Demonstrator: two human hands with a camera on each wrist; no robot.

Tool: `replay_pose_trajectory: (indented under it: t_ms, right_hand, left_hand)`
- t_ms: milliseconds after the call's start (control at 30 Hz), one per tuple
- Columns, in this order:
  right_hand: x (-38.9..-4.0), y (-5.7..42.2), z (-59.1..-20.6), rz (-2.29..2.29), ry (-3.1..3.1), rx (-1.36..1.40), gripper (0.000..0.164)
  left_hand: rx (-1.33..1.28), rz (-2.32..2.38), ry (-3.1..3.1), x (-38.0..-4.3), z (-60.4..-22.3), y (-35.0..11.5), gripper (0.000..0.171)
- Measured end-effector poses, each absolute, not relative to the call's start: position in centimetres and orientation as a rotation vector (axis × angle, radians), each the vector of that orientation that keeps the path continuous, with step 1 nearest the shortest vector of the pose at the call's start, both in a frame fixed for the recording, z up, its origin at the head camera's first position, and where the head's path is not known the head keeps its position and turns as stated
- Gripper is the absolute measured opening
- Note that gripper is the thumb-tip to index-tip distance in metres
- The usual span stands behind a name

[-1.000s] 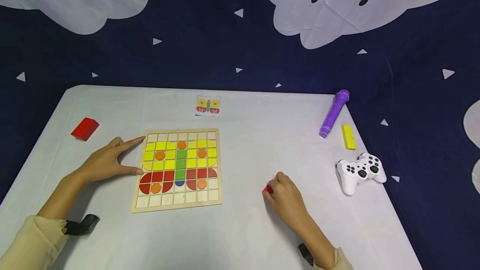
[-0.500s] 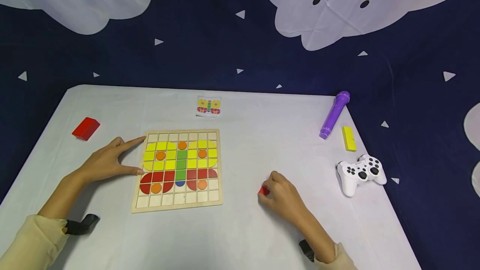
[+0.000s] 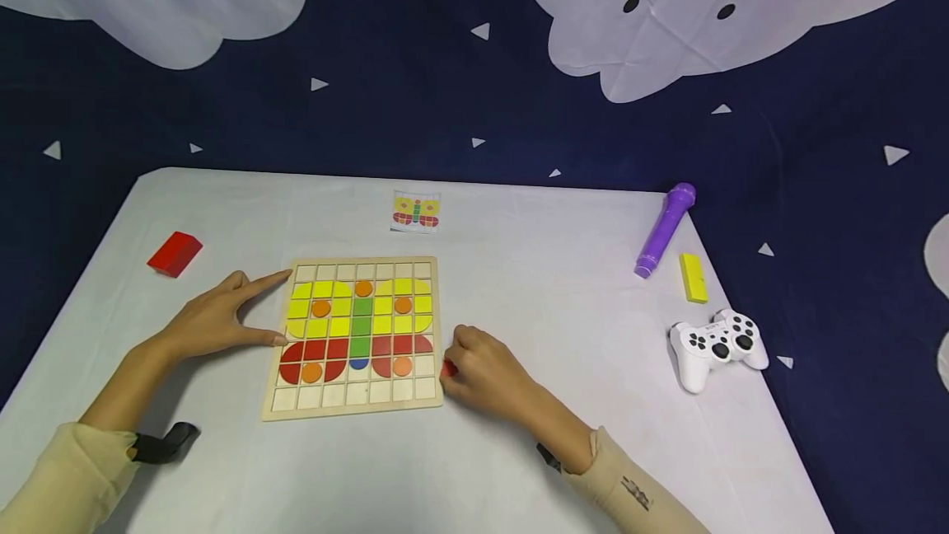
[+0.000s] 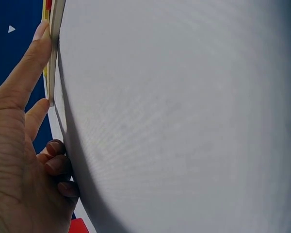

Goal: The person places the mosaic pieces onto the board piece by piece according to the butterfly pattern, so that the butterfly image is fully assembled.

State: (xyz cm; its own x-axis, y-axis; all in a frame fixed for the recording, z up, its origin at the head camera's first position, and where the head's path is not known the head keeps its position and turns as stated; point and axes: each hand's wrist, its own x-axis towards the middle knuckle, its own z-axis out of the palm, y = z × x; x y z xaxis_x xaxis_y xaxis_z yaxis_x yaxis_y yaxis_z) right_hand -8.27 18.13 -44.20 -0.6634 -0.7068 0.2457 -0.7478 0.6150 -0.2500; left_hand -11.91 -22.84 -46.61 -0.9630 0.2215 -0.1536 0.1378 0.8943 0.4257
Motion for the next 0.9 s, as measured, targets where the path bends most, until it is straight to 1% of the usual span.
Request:
replay_pose_trajectory:
  t_ms: [167,400,767,900]
  right_hand:
    - [-9.1,16.4,-44.1,0.502,-2.654,1.318,0.010]
    - [-9.7,15.8,-44.2,0.507,-2.637,1.431,0.007]
    - [-9.5,15.3,-44.4,0.660,-2.716,1.456,0.008]
    - [-9.4,15.1,-44.4,0.675,-2.734,1.451,0.011]
  left_hand:
    - [0.278,0.623,2.867,-11.9,-46.7,-22.8,0.108]
    - [0.280,0.620,2.875,-11.8,-46.7,-22.8,0.108]
    - [0.273,0.625,2.877,-11.6,-46.5,-22.8,0.107]
    - [0.271,0.623,2.874,-11.7,-46.5,-22.8,0.107]
